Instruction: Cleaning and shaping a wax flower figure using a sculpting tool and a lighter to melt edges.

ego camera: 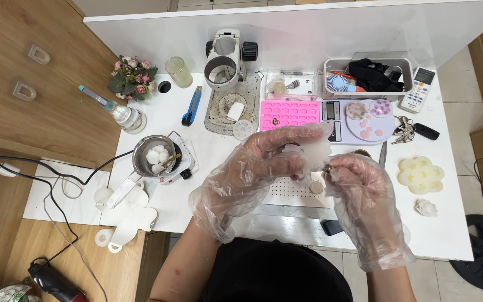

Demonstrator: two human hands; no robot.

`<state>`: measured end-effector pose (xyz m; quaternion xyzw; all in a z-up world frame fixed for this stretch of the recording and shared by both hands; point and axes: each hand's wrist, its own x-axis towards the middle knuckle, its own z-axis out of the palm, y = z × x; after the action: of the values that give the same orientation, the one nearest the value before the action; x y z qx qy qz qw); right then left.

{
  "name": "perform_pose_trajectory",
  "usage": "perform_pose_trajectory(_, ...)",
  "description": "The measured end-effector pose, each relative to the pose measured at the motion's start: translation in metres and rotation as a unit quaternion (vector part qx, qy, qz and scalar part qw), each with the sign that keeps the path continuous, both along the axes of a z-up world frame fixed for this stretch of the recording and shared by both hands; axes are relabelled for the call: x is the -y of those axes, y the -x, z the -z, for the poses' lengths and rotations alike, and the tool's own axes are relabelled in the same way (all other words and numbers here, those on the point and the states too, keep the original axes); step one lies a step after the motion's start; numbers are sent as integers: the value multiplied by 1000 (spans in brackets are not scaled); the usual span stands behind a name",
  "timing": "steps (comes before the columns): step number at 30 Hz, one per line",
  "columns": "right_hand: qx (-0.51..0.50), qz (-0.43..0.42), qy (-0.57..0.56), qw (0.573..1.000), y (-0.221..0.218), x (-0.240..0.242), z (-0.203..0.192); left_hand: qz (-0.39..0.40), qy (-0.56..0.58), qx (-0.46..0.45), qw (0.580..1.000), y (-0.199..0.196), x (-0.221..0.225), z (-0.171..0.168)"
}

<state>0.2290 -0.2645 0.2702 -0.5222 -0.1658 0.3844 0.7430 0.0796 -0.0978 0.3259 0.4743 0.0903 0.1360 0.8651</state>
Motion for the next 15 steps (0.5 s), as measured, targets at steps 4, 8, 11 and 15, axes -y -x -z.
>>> perform_pose_trajectory(4,131,-21,22,991,0,-1,-13,-1,52,25,998,2,0,-1)
perform_pose_trajectory(8,336,-3,59,940,2,-5,-30,-33,101,11,994,1,-2,1)
perform_pose_trajectory(11,489,16,92,867,7,-9,-54,-34,115,5,993,2,-9,20)
perform_pose_trajectory(15,569,21,106,815,12,-16,-67,-18,131,36,991,6,-12,37)
